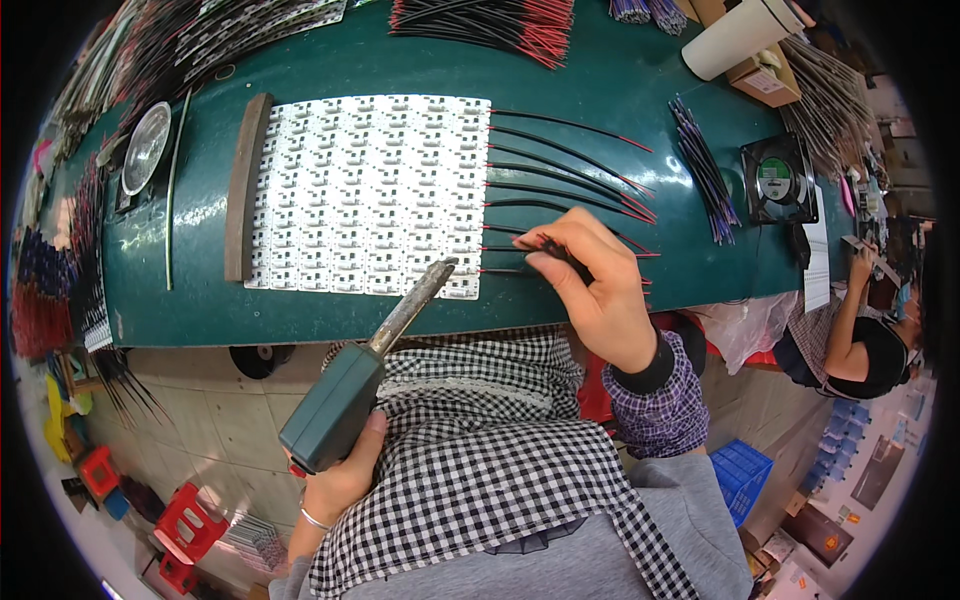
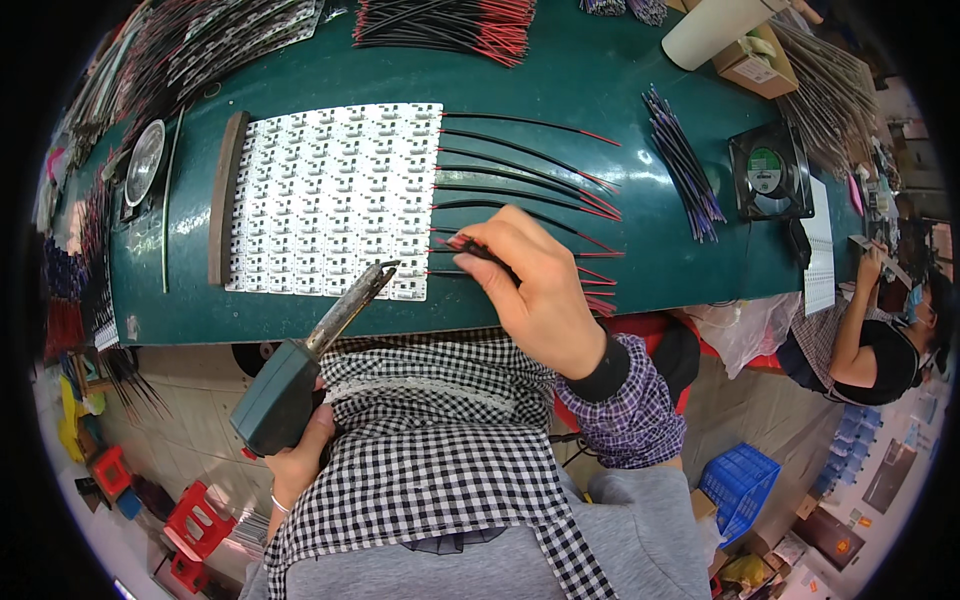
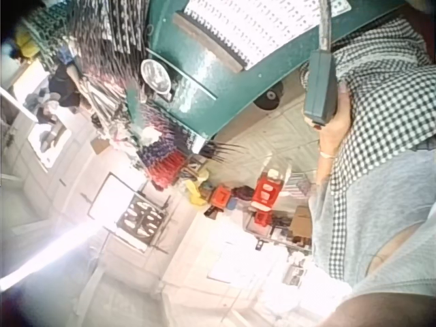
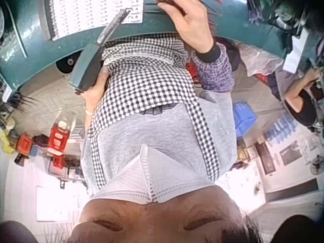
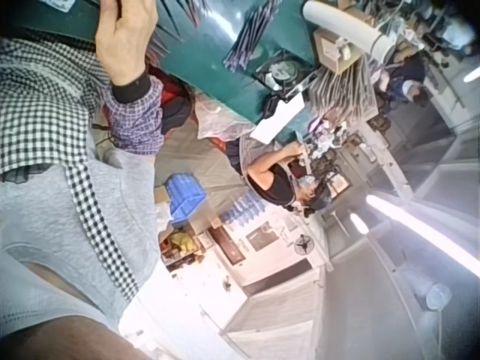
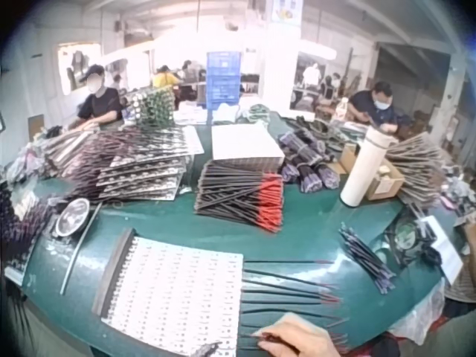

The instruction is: The person attaches wires to circuit board modules by placing the wires onto the board by hand and soldering them with a soldering gun.

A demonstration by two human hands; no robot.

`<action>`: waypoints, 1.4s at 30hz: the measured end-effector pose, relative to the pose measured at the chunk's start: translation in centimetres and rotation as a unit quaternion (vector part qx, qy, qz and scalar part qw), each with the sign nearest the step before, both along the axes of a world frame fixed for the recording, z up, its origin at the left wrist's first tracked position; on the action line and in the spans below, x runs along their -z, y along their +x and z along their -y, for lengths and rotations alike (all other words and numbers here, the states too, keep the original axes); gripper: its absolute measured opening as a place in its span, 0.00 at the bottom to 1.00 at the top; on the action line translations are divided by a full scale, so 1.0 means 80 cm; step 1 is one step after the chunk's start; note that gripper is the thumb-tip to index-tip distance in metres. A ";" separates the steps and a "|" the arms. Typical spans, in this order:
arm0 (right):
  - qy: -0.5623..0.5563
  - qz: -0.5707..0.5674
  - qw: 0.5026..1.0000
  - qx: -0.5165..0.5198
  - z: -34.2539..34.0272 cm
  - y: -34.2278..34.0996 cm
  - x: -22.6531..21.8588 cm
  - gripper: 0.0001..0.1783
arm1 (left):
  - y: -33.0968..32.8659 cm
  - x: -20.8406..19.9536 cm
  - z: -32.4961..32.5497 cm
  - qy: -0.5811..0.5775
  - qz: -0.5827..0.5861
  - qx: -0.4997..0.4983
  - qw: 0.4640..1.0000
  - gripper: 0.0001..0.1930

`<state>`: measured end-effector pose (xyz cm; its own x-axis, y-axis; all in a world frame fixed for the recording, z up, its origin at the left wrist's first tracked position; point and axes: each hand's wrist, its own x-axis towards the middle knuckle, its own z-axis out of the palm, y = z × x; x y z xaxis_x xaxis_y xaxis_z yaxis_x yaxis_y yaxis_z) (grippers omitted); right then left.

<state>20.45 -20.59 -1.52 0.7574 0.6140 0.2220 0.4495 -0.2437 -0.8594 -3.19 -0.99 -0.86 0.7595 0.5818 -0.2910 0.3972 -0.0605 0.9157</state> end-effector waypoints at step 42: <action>-0.098 -0.073 0.992 -0.007 -0.017 -0.021 0.029 0.07 | 0.010 0.005 -0.006 0.129 0.066 0.118 0.982 0.08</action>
